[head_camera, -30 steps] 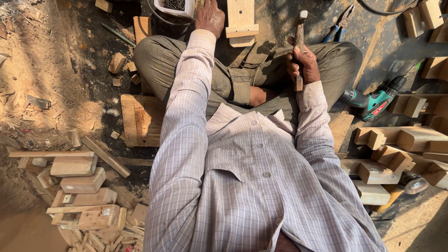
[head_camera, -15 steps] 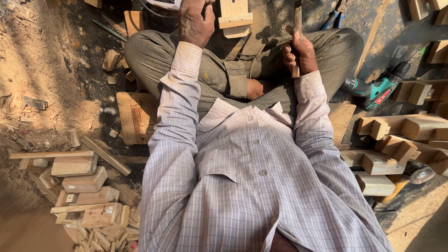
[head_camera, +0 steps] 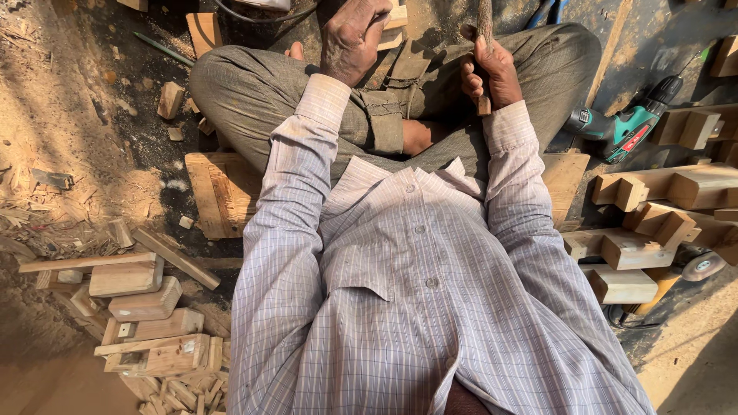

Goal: The person sits on the floor of a woodworking shop among piles of small wooden blocks. They pick up blocks one at a time, turn them over in their hands, place them on a wooden board, and use a hammer to drive nails into the blocks, occasionally reaching into a container of nails.

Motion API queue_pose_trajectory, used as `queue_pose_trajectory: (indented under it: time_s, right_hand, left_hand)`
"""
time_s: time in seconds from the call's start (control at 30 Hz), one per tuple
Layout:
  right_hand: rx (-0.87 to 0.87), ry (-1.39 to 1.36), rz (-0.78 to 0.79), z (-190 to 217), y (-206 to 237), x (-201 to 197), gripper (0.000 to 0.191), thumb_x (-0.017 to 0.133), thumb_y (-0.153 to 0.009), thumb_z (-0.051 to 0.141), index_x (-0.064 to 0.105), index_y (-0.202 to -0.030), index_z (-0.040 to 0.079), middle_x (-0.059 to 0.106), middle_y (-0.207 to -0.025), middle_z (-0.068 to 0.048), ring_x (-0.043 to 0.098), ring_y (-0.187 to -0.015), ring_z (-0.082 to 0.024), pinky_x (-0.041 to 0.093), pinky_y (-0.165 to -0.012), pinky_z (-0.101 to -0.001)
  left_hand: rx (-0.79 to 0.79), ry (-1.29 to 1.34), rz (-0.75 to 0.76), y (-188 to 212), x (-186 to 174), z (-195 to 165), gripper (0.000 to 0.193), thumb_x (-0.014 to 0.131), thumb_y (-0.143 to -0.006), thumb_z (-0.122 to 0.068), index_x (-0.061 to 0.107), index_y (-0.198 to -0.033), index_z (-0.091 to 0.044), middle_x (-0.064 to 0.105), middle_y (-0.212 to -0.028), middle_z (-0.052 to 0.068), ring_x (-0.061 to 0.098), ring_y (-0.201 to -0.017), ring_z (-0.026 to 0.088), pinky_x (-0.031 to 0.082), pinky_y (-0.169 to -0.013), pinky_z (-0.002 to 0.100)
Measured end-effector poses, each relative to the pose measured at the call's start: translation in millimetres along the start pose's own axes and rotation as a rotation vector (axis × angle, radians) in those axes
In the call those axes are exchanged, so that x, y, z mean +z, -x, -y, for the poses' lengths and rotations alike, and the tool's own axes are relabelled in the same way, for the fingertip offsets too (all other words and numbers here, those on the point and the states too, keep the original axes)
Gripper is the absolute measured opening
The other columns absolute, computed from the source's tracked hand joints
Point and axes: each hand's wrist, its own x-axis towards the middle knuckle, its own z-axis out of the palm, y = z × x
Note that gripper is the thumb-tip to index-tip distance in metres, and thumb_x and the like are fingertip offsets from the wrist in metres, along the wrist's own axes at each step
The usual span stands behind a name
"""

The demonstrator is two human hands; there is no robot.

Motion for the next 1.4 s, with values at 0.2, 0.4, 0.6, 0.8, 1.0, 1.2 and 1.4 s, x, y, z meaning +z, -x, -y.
queue_pose_trajectory:
  time_s: [0.2,0.4,0.6,0.8,1.0,1.2,1.4]
  right_hand:
    - [0.000,0.014,0.002,-2,-2,-7,0.049,0.061,-0.114,0.027,0.048,-0.154,0.002,0.057,-0.083,-0.005,0.048,-0.058,-0.007,0.038,-0.048,-0.0208]
    - [-0.027,0.062,0.043,-2,-5,-12,0.046,0.060,-0.116,0.026,0.050,-0.154,0.003,0.059,-0.083,-0.006,0.049,-0.058,-0.007,0.039,-0.047,-0.0208]
    - [-0.034,0.059,0.050,-2,-6,-12,0.045,0.059,-0.116,0.025,0.050,-0.153,0.003,0.060,-0.083,-0.006,0.050,-0.057,-0.007,0.039,-0.047,-0.0210]
    - [-0.021,0.059,0.034,-2,-7,-11,0.044,0.059,-0.116,0.025,0.051,-0.153,0.003,0.060,-0.083,-0.006,0.050,-0.057,-0.006,0.040,-0.047,-0.0205]
    - [-0.023,0.078,0.040,-2,-8,-12,0.043,0.059,-0.116,0.024,0.051,-0.153,0.003,0.060,-0.082,-0.006,0.050,-0.056,-0.007,0.040,-0.046,-0.0207]
    - [-0.021,0.090,0.037,-2,-9,-11,0.044,0.060,-0.116,0.025,0.052,-0.152,0.002,0.061,-0.082,-0.006,0.049,-0.056,-0.007,0.039,-0.047,-0.0211]
    - [-0.028,0.104,0.052,-4,-11,-13,0.045,0.060,-0.116,0.027,0.051,-0.152,0.002,0.061,-0.082,-0.007,0.050,-0.056,-0.007,0.038,-0.047,-0.0215]
  left_hand:
    - [-0.009,-0.028,0.025,3,3,6,0.015,0.076,-0.096,0.000,0.070,-0.109,-0.007,0.075,-0.100,0.008,0.075,-0.094,0.025,0.060,-0.080,0.036]
    - [-0.001,-0.065,0.017,3,7,9,0.015,0.077,-0.096,-0.001,0.073,-0.108,-0.008,0.076,-0.099,0.006,0.076,-0.094,0.022,0.062,-0.080,0.034]
    - [0.025,-0.088,0.015,3,4,9,0.016,0.077,-0.096,-0.002,0.073,-0.110,-0.008,0.076,-0.100,0.006,0.075,-0.094,0.023,0.062,-0.080,0.035]
    - [0.023,-0.082,0.017,1,4,9,0.015,0.078,-0.096,-0.003,0.073,-0.108,-0.008,0.076,-0.099,0.006,0.075,-0.093,0.024,0.061,-0.080,0.036]
    - [0.004,-0.069,0.014,1,2,7,0.015,0.077,-0.095,-0.002,0.072,-0.108,-0.007,0.076,-0.100,0.007,0.075,-0.095,0.026,0.060,-0.081,0.037]
    - [-0.018,-0.062,0.020,1,0,6,0.015,0.078,-0.096,-0.002,0.071,-0.109,-0.007,0.076,-0.101,0.007,0.075,-0.096,0.027,0.060,-0.082,0.038]
    - [0.001,-0.100,0.041,5,1,9,0.020,0.079,-0.095,-0.003,0.072,-0.113,-0.009,0.075,-0.102,0.007,0.074,-0.097,0.027,0.060,-0.084,0.038]
